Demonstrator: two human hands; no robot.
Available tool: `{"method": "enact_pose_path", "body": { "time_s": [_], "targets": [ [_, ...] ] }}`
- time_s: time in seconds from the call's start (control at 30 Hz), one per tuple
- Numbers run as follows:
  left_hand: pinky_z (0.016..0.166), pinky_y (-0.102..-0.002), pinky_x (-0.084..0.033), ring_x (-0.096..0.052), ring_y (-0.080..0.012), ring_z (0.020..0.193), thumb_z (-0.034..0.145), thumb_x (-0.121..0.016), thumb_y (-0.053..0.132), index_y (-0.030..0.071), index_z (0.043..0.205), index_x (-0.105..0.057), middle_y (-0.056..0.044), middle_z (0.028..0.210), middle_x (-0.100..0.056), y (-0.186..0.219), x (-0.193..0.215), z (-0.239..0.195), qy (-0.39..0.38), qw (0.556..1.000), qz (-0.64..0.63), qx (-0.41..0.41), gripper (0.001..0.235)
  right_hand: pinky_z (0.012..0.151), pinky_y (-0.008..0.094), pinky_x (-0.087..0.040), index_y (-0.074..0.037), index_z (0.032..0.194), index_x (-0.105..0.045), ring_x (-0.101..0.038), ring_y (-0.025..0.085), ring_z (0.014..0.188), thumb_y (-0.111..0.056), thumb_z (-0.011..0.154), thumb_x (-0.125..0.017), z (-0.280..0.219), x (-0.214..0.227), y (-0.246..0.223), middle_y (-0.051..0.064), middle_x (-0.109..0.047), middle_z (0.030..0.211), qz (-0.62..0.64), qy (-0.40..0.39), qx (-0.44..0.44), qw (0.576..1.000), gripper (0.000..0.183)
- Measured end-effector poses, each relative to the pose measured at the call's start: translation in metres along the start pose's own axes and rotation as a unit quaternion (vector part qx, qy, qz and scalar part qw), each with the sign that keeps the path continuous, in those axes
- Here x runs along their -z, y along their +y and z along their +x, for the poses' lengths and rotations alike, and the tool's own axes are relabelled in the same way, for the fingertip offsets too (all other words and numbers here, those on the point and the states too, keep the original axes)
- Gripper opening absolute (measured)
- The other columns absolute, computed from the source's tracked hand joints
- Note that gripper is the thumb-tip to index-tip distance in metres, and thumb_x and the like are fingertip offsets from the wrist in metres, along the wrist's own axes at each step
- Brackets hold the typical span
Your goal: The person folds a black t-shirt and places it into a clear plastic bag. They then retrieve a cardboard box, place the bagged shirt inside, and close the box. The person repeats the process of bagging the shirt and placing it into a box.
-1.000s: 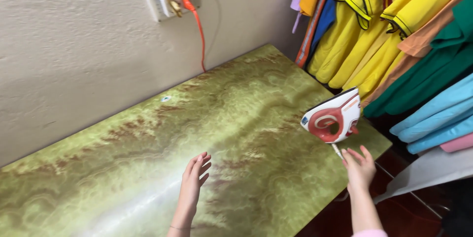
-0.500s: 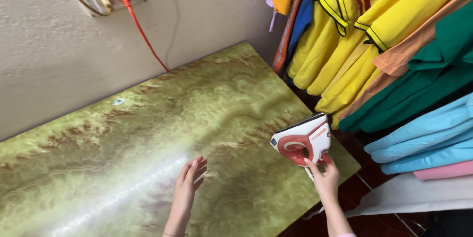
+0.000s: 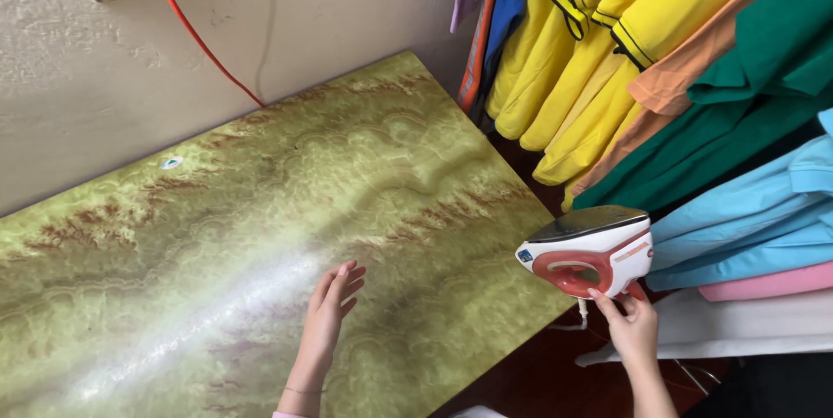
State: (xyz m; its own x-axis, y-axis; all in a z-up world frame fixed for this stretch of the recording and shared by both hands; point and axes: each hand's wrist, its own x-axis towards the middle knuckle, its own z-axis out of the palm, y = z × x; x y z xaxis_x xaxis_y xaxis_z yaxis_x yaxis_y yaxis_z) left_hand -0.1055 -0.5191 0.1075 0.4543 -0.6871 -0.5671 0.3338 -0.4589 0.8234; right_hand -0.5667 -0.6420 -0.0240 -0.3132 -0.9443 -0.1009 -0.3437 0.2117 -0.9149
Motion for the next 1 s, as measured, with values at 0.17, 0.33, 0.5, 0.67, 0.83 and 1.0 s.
{"method": "enact_pose_path", "body": {
  "time_s": [0.17, 0.33, 0.5, 0.67, 0.83, 1.0],
  "targets": [
    [0.114, -0.040, -0.051, -0.072, -0.0228, 0.134, 0.101, -0.053, 0.042, 0.015, 0.140, -0.071, -0.006, 0.143, -0.078, -0.005, 0.002, 0.003, 0.004, 1.000, -0.007, -0.019, 0.051, 0.099, 0.034, -0.053, -0.002, 0.139, -0.065, -0.074, 0.024, 0.109, -0.026, 0.088, -0.086, -0.011, -0.008, -0.006, 0.014, -0.078, 0.118, -0.028, 0.047, 0.000, 0.998, 0.060],
    [0.113, -0.038, -0.052, -0.072, -0.0227, 0.134, 0.102, -0.052, 0.040, 0.014, 0.140, -0.070, -0.007, 0.142, -0.078, 0.005, 0.028, -0.011, 0.041, 0.998, -0.040, -0.027, 0.049, 0.066, 0.041, -0.060, 0.006, 0.123, -0.073, -0.078, 0.035, 0.073, -0.033, 0.088, -0.084, -0.016, -0.034, 0.042, 0.027, -0.083, 0.097, -0.099, -0.097, -0.124, 0.983, 0.053],
    [0.113, -0.037, -0.052, -0.072, -0.0215, 0.132, 0.102, -0.054, 0.040, 0.014, 0.139, -0.069, -0.006, 0.142, -0.078, 0.004, 0.085, -0.030, 0.109, 0.989, -0.087, -0.046, 0.048, 0.081, 0.041, -0.067, 0.009, 0.120, -0.084, -0.084, 0.034, 0.092, -0.006, 0.093, -0.080, -0.046, -0.127, -0.040, 0.028, -0.088, 0.102, 0.027, -0.313, -0.088, 0.945, 0.031],
    [0.111, -0.039, -0.053, -0.072, -0.0224, 0.131, 0.102, -0.057, 0.036, 0.012, 0.138, -0.069, -0.007, 0.138, -0.078, 0.001, 0.158, -0.057, 0.192, 0.967, -0.151, -0.078, 0.045, 0.083, 0.037, -0.066, 0.008, 0.122, -0.080, -0.081, 0.028, 0.092, -0.007, 0.096, -0.074, -0.084, -0.224, -0.164, 0.026, -0.086, 0.102, 0.110, -0.380, 0.072, 0.915, 0.030],
    [0.112, -0.038, -0.052, -0.072, -0.0211, 0.131, 0.101, -0.058, 0.034, 0.013, 0.139, -0.068, -0.006, 0.140, -0.077, 0.006, 0.228, -0.087, 0.249, 0.948, -0.172, -0.103, 0.045, 0.086, 0.038, -0.065, 0.006, 0.123, -0.076, -0.078, 0.029, 0.094, -0.006, 0.101, -0.070, -0.151, -0.281, -0.264, 0.025, -0.081, 0.104, 0.183, -0.399, 0.089, 0.894, 0.026],
    [0.111, -0.038, -0.052, -0.073, -0.0201, 0.127, 0.102, -0.058, 0.033, 0.013, 0.137, -0.068, -0.004, 0.137, -0.078, -0.013, 0.286, -0.080, 0.279, 0.934, -0.180, -0.133, 0.042, 0.091, 0.036, -0.065, 0.006, 0.133, -0.071, -0.076, 0.027, 0.100, -0.006, 0.105, -0.065, -0.201, -0.306, -0.302, 0.024, -0.077, 0.110, 0.247, -0.352, 0.101, 0.897, 0.031]
  ]
}}
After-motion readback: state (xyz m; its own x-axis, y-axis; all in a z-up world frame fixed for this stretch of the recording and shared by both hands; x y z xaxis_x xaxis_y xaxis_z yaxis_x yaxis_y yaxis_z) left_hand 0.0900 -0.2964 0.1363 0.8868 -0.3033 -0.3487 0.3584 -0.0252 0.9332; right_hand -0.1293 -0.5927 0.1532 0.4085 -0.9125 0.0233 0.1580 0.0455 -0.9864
